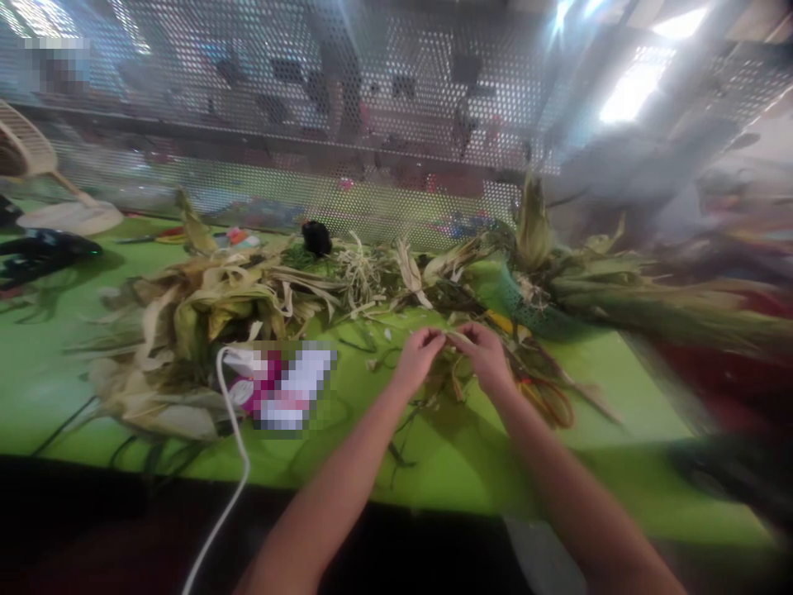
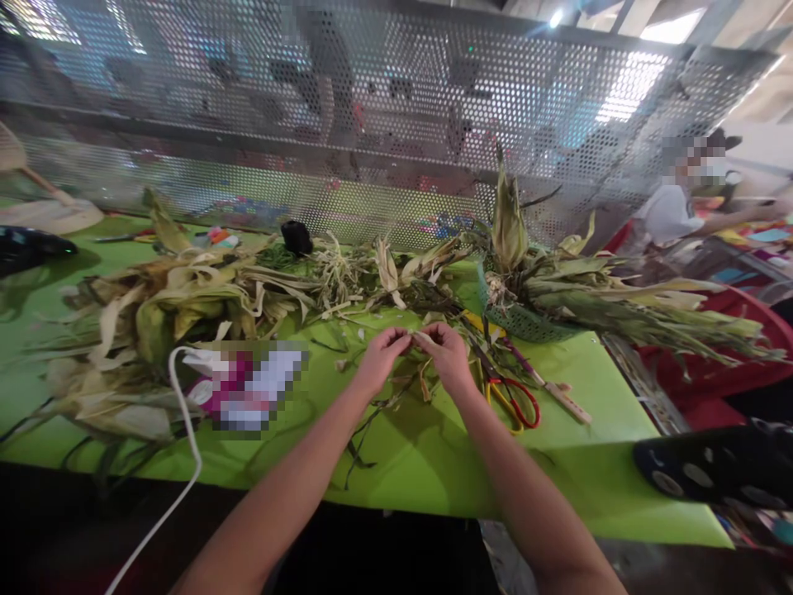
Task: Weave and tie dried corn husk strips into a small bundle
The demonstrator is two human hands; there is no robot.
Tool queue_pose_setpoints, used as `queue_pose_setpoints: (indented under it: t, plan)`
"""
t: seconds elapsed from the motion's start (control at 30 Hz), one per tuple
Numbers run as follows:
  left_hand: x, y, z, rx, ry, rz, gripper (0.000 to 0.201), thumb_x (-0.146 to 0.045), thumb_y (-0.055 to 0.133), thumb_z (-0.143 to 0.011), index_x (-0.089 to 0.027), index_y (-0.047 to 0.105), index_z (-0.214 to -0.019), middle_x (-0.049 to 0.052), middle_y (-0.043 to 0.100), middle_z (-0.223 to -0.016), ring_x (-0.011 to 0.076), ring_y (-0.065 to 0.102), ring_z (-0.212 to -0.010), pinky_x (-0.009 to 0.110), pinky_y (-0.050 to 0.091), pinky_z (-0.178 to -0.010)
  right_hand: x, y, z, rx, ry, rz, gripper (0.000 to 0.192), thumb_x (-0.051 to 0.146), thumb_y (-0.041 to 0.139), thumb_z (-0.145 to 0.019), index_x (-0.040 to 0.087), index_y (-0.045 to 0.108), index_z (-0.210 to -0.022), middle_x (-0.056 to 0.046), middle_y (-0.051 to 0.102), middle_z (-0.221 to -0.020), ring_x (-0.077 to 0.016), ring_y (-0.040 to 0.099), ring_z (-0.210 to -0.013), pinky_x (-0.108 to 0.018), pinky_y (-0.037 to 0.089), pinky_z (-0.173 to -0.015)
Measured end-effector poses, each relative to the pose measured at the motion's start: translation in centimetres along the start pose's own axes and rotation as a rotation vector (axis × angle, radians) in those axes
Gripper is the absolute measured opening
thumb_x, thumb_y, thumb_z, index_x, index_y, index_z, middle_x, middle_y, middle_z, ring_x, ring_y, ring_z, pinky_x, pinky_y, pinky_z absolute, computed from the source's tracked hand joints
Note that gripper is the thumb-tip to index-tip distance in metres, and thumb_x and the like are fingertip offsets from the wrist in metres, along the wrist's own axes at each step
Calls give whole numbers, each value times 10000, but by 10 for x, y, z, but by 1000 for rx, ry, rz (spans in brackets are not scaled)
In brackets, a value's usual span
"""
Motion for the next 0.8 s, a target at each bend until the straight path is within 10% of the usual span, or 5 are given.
queue_pose_setpoints:
  t: [0.8]
  plan:
    - [2, -5, -5, 29, -33, -73, 155, -293, 678, -732, -144, 636, -744, -8, 604, -676, 113, 519, -654, 243, 381, -656, -5, 0, 2, 18, 14, -77, 235, 388, 718, -709, 186, 604, -668, 25, 562, -623, -127, 503, -616, -262, 403, -613]
Point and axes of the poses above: each hand's wrist, its own z-axis away from the middle knuckle, its own y-axis out of the palm, x = y × z, the point moved 2 cm from there along -z, towards the middle knuckle
